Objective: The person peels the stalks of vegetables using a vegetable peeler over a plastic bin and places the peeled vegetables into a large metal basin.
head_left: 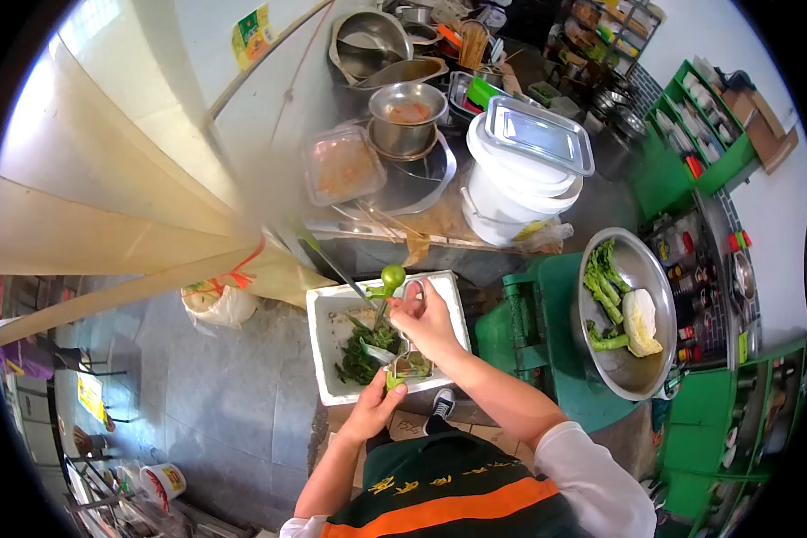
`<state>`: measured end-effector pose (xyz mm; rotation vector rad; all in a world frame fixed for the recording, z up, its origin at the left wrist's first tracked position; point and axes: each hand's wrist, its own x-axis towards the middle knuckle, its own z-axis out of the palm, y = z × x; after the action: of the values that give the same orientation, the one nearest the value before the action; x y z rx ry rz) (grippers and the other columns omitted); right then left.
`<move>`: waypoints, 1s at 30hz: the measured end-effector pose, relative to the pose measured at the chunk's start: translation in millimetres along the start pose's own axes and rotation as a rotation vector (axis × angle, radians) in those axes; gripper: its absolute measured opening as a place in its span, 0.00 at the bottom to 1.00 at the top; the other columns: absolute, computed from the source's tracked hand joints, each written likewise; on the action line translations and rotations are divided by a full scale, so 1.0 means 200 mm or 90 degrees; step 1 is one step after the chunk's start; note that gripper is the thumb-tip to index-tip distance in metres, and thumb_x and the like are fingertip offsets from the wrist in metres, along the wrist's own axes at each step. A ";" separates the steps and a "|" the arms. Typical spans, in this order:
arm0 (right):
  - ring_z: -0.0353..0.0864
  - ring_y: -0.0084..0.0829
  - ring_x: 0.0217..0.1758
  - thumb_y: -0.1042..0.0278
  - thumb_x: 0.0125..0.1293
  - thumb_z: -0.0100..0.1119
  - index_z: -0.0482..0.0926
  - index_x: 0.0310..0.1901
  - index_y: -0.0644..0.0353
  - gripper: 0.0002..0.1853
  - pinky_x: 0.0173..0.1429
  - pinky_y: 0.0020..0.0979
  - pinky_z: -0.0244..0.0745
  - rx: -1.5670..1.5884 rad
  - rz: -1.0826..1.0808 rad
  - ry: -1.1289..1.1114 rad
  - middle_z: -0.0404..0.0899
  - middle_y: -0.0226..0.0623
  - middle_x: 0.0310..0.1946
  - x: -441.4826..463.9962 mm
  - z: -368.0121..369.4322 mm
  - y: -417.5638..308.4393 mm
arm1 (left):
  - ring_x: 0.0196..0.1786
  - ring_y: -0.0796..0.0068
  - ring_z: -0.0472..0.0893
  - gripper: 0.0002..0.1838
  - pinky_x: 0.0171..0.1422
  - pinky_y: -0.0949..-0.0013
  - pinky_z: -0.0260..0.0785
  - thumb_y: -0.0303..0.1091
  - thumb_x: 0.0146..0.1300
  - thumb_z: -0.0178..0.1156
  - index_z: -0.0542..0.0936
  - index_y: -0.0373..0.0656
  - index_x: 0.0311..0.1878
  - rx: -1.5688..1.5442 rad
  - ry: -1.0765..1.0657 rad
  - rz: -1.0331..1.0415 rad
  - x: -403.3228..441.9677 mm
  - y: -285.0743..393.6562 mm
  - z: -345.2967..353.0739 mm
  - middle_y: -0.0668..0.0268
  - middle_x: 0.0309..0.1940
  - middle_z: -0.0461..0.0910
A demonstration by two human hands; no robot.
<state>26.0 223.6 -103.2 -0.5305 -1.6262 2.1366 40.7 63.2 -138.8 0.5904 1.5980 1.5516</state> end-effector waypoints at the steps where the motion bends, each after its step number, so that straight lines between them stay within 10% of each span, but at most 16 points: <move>1: 0.62 0.11 0.21 0.78 0.47 0.57 0.61 0.30 0.59 0.13 0.29 0.16 0.62 -0.043 -0.001 -0.011 0.61 0.22 0.18 -0.01 0.00 -0.02 | 0.36 0.77 0.68 0.15 0.43 0.75 0.62 0.35 0.61 0.49 0.65 0.38 0.48 0.045 0.012 0.016 0.00 0.01 0.01 0.65 0.34 0.71; 20: 0.73 0.23 0.25 0.77 0.45 0.58 0.61 0.30 0.61 0.14 0.30 0.23 0.73 -0.050 0.090 0.117 0.70 0.35 0.22 0.10 -0.19 0.21 | 0.40 0.77 0.66 0.17 0.48 0.75 0.59 0.32 0.59 0.53 0.65 0.40 0.49 0.088 -0.043 0.056 -0.03 -0.04 0.01 0.65 0.37 0.69; 22: 0.62 0.14 0.14 0.77 0.47 0.54 0.60 0.30 0.58 0.12 0.14 0.19 0.54 -0.117 0.082 0.050 0.69 0.28 0.17 0.01 -0.13 0.12 | 0.41 0.77 0.66 0.17 0.48 0.75 0.59 0.32 0.59 0.53 0.65 0.40 0.50 0.068 -0.044 0.038 -0.03 -0.09 0.02 0.64 0.38 0.70; 30: 0.66 0.14 0.21 0.75 0.48 0.57 0.62 0.30 0.60 0.12 0.26 0.18 0.61 -0.021 0.073 -0.040 0.68 0.26 0.18 -0.09 -0.01 -0.02 | 0.41 0.81 0.66 0.10 0.47 0.76 0.60 0.32 0.62 0.48 0.68 0.38 0.45 0.038 -0.041 0.091 0.00 -0.04 0.05 0.71 0.36 0.69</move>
<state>42.7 217.2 -99.9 -0.5858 -1.7050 2.2338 51.0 68.6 -145.2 0.7947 1.5873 1.5763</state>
